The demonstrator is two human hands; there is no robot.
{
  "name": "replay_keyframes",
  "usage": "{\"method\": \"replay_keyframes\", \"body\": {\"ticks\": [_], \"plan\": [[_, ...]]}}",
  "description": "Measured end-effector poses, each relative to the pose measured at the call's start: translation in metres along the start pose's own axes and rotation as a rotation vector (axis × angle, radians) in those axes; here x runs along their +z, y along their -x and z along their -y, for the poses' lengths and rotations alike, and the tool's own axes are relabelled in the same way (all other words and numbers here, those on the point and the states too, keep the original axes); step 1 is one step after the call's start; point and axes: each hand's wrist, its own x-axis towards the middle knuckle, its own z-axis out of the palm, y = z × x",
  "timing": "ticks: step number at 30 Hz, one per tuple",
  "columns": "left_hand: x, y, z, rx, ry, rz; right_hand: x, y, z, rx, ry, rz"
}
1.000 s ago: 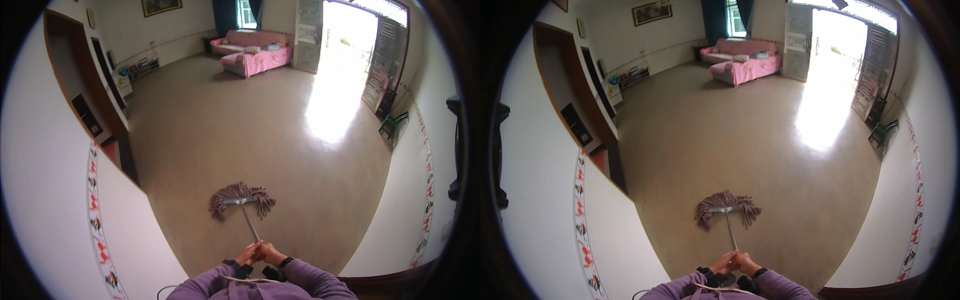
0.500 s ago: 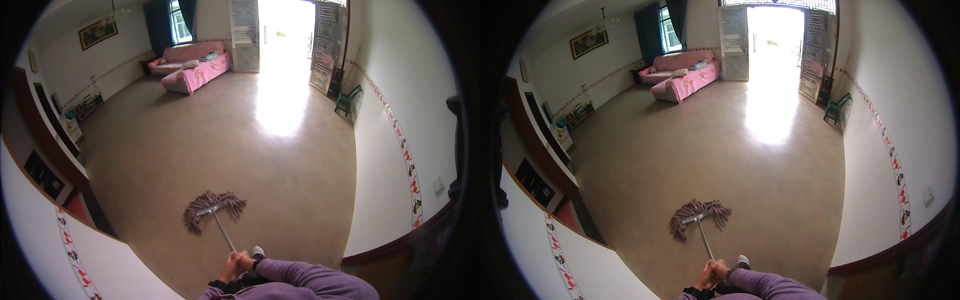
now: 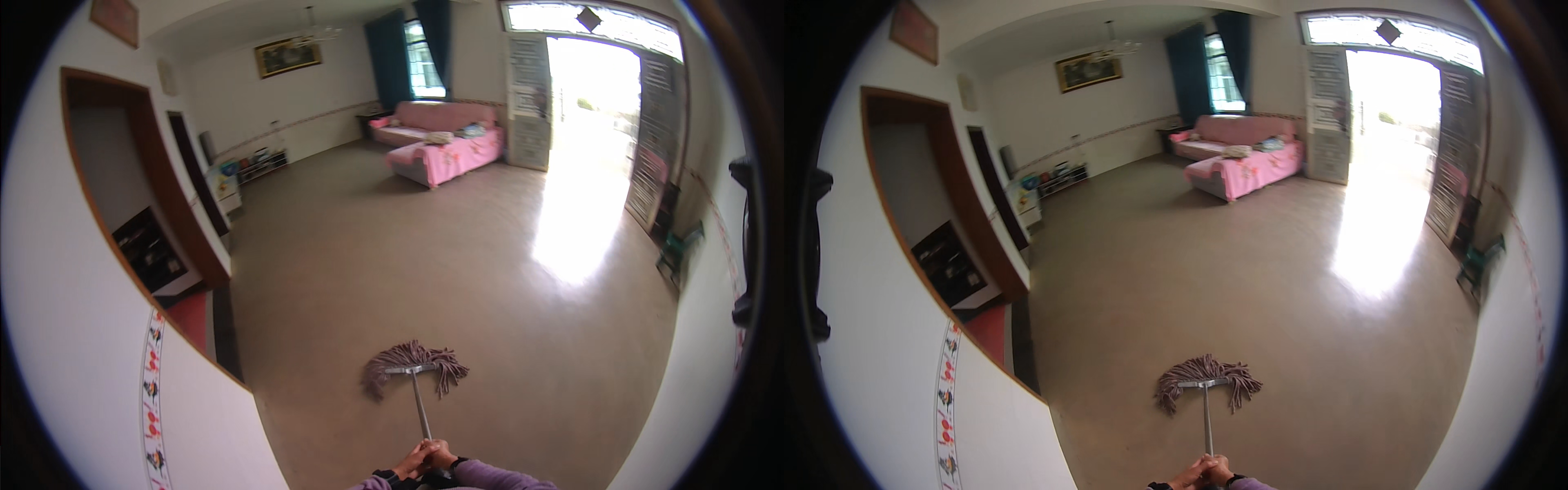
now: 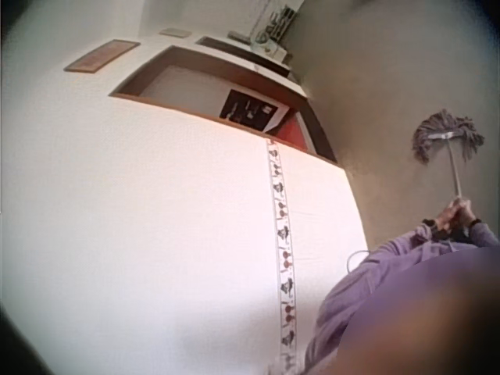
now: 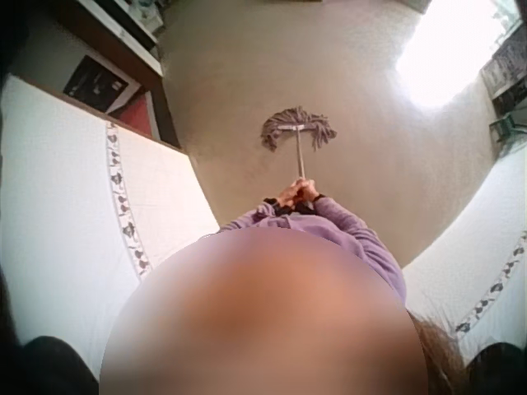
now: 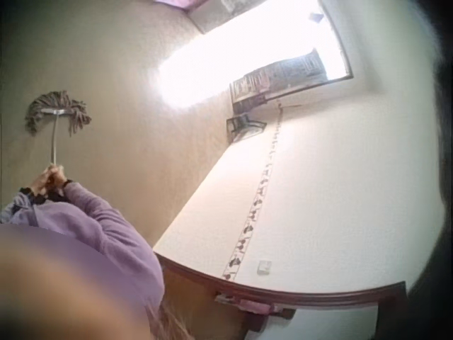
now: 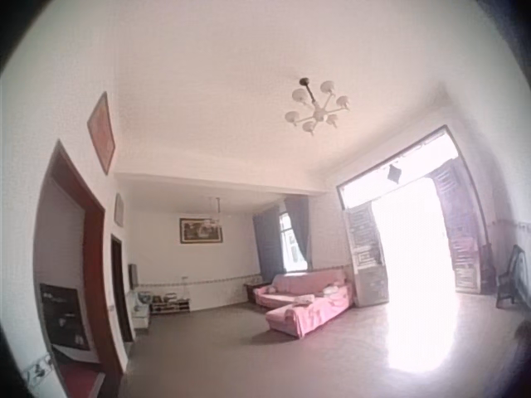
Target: The person mops the wooden floor in a bedroom using a mop, moving around furniture and along walls. The person then continues mopping into an adjacent hallway with tiled flooring.
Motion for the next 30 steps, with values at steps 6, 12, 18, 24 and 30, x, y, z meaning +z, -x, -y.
{"method": "replay_keyframes", "body": {"ticks": [6,12,18,24,30], "plan": [[0.011,-0.038,-0.022,0.112,0.14,-0.038,0.02,-0.009,0.057,0.19,-0.188,-0.125],[-0.005,-0.065,-0.054,0.171,0.177,0.01,0.046,-0.025,0.103,0.253,-0.14,-0.109],[-0.022,-0.084,-0.111,0.079,0.248,-0.028,0.047,-0.088,0.122,-0.163,0.45,0.0],[-0.058,-0.112,-0.18,0.035,0.339,0.046,0.067,-0.155,0.171,0.283,0.284,0.086],[-0.134,-0.127,-0.237,0.052,0.37,0.011,0.099,-0.266,0.169,0.193,0.615,0.104]]}}
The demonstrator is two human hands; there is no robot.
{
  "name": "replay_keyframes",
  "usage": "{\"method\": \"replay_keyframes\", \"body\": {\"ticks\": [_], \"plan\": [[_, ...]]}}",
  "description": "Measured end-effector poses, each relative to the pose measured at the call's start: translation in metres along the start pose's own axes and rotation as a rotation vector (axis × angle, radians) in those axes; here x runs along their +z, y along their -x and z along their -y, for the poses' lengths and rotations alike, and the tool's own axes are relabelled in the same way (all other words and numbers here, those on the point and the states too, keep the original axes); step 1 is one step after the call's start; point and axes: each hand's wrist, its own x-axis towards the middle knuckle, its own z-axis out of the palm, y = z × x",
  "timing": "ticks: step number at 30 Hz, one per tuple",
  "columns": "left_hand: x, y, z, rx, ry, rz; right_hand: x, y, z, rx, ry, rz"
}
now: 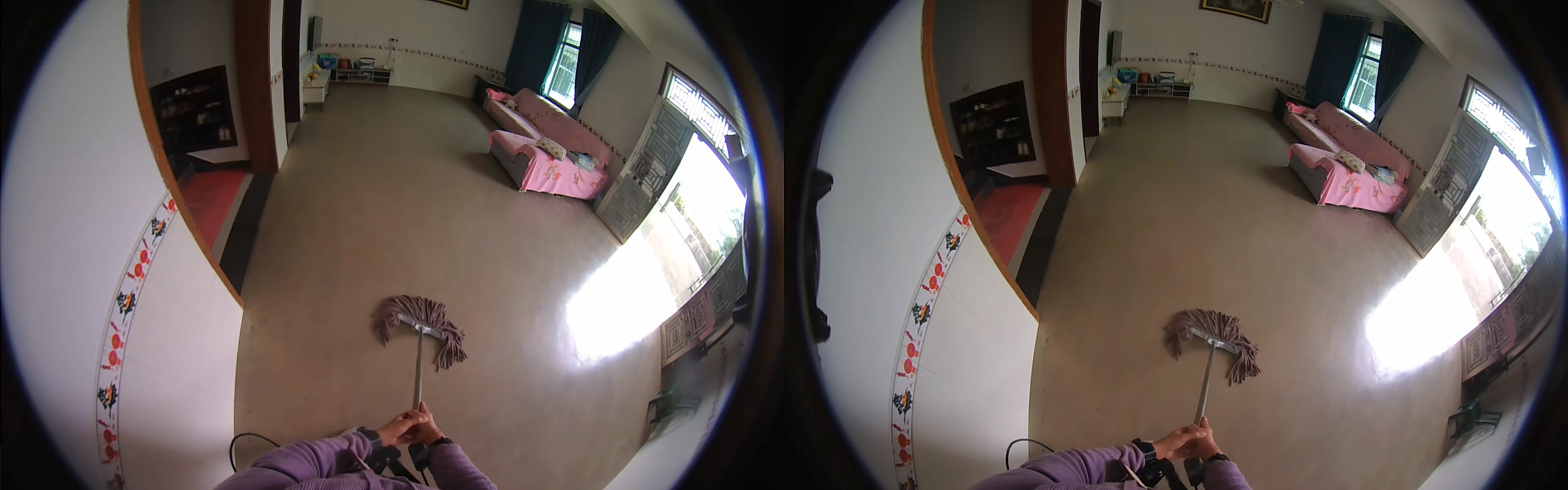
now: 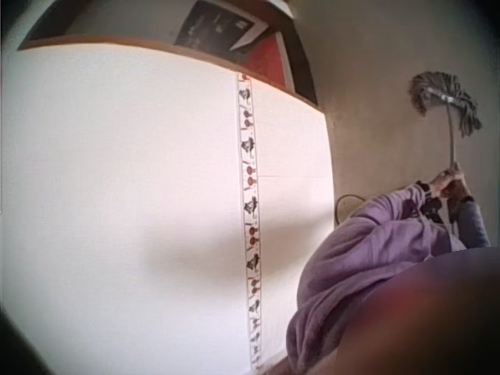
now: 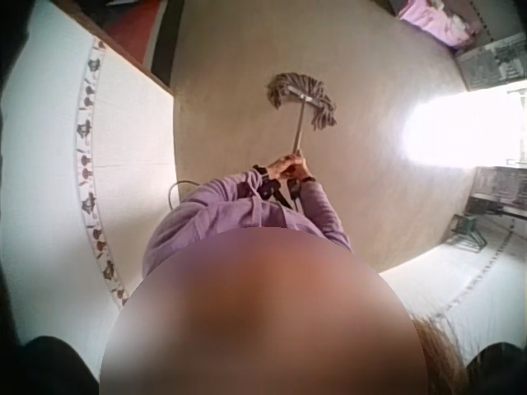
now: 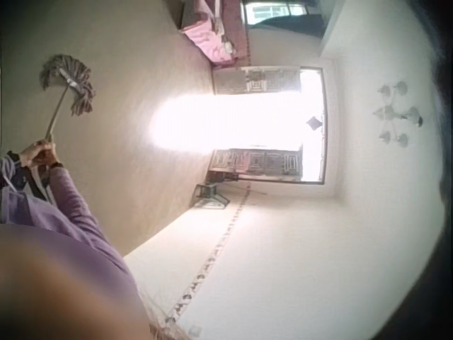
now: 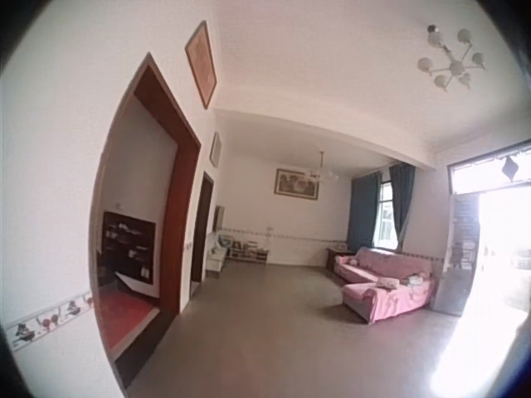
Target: The person mops the wooden floor in a bedroom using a mop, moving around furniture and along walls. The person then continues mopping into an adjacent hallway with tiled flooring.
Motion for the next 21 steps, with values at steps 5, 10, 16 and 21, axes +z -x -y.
{"method": "replay_keyframes", "body": {"ticks": [5,10,16,21], "plan": [[-0.031,-0.019,-0.011,-0.16,0.046,0.076,0.009,-0.007,0.008,0.329,-1.006,0.649],[-0.019,-0.004,0.044,-0.343,0.068,0.071,0.028,0.063,0.002,0.379,-1.272,1.011],[-0.016,0.024,0.127,-0.582,0.12,0.073,0.088,0.171,-0.014,0.259,-0.787,0.602],[-0.017,0.062,0.201,-0.558,-0.081,0.158,0.089,0.268,-0.088,0.305,0.228,-0.184]]}}
